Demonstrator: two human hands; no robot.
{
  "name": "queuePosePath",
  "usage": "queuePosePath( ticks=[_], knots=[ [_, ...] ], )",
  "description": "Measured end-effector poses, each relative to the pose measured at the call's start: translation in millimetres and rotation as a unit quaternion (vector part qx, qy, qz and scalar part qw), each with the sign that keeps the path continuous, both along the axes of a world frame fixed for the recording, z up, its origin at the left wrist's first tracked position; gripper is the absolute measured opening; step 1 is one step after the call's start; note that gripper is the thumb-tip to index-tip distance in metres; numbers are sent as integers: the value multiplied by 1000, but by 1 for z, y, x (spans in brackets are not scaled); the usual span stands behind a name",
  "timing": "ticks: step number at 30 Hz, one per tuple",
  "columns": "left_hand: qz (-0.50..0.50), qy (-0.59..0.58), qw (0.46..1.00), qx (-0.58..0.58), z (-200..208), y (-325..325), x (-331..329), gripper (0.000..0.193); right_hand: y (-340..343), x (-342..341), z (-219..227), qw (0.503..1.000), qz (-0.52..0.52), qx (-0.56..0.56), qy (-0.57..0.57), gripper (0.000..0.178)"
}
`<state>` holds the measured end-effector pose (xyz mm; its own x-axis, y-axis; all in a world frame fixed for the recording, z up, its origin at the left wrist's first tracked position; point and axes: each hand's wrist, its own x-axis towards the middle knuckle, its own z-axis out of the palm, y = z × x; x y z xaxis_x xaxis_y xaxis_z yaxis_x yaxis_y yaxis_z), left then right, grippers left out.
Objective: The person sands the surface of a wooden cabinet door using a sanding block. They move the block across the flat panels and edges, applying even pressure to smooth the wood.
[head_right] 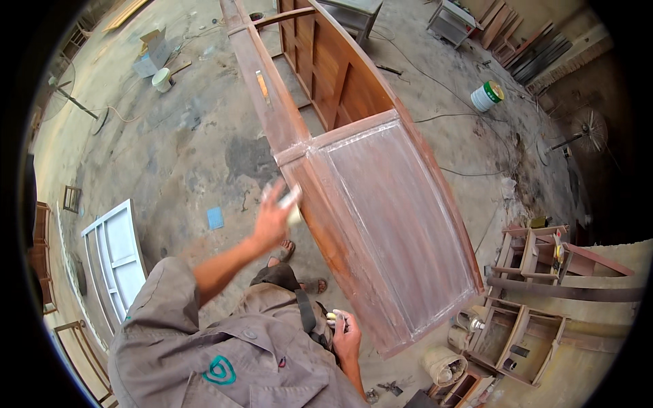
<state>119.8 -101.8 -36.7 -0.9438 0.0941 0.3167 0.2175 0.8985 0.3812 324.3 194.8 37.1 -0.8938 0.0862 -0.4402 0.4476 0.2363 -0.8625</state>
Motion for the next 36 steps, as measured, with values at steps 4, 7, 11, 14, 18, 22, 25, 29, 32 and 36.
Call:
queuePosePath(
  ticks=[4,7,11,14,18,22,25,29,32,36],
  knots=[
    [-45,-78,996,-9,28,-9,-18,82,-9,-6,12,1000,-1,8,-3,23],
    [-3,-25,1000,14,24,-28,-55,85,-9,-7,10,1000,13,12,-5,24],
    [-56,23,997,38,8,15,1,83,-8,-6,7,1000,-10,13,-15,24],
    [-24,-42,999,18,27,-10,-48,70,-9,-2,3,1000,-11,14,-11,23],
    [17,20,1000,-2,7,10,-26,74,-9,-6,3,1000,5,9,-20,24],
    [-37,-27,999,2,20,12,-21,72,-8,-7,-1,1000,7,21,5,24],
    [14,-16,1000,-11,35,-20,-73,71,-5,-6,-4,1000,12,-6,-13,23],
    [-82,-32,994,70,20,47,13,74,-1,-6,1,1000,8,13,-16,23],
    [-37,-55,998,-14,25,16,-31,69,3,1,-5,1000,7,0,-15,23],
    [26,4,999,20,23,16,-42,67,9,5,-8,1000,23,8,-17,23]
  ],
)
